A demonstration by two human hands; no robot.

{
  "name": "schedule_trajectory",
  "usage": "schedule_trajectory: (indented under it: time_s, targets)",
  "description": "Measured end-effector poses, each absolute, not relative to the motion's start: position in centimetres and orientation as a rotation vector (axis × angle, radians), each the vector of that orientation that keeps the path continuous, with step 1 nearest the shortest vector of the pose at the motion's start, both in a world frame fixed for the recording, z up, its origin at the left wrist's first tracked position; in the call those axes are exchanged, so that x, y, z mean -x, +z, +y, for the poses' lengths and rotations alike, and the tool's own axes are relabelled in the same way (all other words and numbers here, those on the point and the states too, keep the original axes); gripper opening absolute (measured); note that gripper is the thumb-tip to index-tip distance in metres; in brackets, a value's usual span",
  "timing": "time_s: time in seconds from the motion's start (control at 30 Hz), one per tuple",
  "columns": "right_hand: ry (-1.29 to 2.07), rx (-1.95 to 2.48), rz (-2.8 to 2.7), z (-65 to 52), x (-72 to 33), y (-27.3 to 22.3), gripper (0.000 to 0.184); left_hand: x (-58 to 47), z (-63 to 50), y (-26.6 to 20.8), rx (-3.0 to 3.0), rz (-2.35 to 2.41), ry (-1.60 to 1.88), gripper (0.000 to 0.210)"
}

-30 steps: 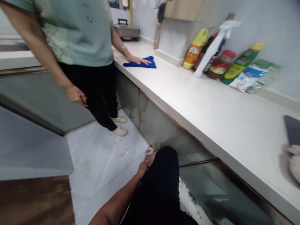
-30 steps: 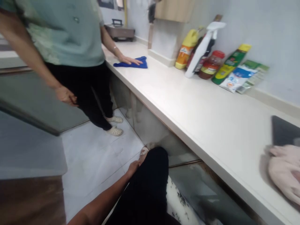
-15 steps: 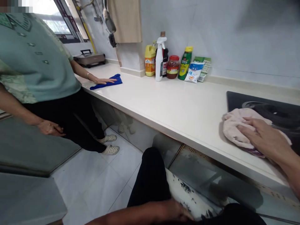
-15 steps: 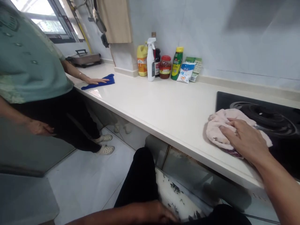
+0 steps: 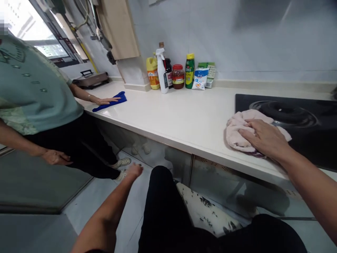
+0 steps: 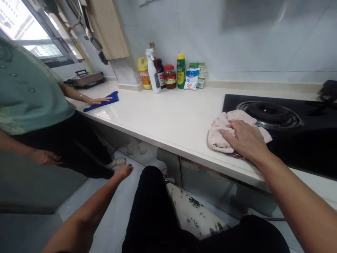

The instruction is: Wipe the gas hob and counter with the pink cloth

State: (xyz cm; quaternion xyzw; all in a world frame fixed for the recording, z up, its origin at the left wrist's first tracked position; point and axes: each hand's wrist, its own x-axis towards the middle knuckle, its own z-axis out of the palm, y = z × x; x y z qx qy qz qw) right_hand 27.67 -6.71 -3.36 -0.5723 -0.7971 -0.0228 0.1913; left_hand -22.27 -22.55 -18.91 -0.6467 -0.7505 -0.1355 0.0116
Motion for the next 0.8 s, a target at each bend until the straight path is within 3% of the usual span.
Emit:
schedule_trajectory:
  time_s: [0.23, 0.5, 0.63, 0.8]
  targets:
    - [-0.047, 1.561, -2.248, -6.4, -27.7, -3.1, 0.046, 21.1, -18.9, -17.6, 1.862, -2.445, -0.505, 0.032]
    - [0.042, 1.465, -2.363, -4.9, -28.9, -2.6, 0.047, 11.5, -15.5, -7.5, 2.079, -1.484, -1.276, 0.014]
    - [0.053, 1.463, -2.347, -4.5, -28.9, -2.4, 0.045, 9.3, -14.1, -2.5, 2.193, -1.225, -1.32, 0.016]
    - [0.099, 1.456, -2.312, -4.3, -29.1, -2.3, 0.047, 4.7, -11.1, 0.3, 2.406, -1.105, -1.232, 0.009]
